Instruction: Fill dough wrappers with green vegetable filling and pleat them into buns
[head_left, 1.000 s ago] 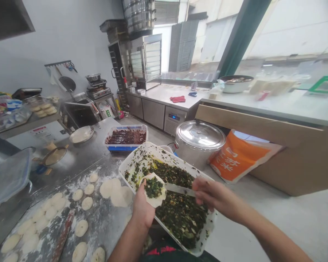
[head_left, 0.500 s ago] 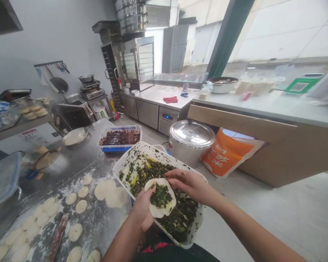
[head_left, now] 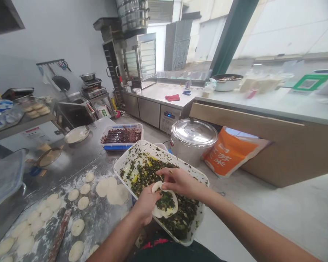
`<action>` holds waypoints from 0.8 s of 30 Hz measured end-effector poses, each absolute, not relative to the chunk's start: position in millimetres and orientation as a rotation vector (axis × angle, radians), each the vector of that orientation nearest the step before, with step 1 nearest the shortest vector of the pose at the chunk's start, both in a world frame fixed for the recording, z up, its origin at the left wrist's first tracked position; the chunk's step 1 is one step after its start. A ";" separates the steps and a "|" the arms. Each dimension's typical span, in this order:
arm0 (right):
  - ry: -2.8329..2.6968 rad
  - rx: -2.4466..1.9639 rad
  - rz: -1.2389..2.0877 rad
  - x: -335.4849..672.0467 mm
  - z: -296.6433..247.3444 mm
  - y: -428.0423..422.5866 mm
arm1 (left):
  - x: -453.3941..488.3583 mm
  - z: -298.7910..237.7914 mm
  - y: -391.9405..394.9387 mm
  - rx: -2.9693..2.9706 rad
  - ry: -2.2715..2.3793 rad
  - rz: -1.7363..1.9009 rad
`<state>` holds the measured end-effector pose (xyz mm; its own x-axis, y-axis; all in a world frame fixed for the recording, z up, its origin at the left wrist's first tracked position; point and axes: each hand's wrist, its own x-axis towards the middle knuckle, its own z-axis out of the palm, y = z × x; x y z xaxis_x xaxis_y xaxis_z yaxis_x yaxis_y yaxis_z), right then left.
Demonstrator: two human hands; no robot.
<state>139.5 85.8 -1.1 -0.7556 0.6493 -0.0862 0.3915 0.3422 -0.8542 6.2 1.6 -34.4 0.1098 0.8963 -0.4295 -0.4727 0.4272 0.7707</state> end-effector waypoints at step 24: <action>-2.338 -0.884 1.217 136.8 -0.9 100.8 | -6.2 -22.1 17.1 0.459 1.158 0.934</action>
<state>136.8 100.8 -0.9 -0.7397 0.6723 0.0278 0.3630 0.4335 -0.8248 -6.2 17.1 -22.1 0.0997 0.8163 -0.5690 -0.3840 0.5591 0.7348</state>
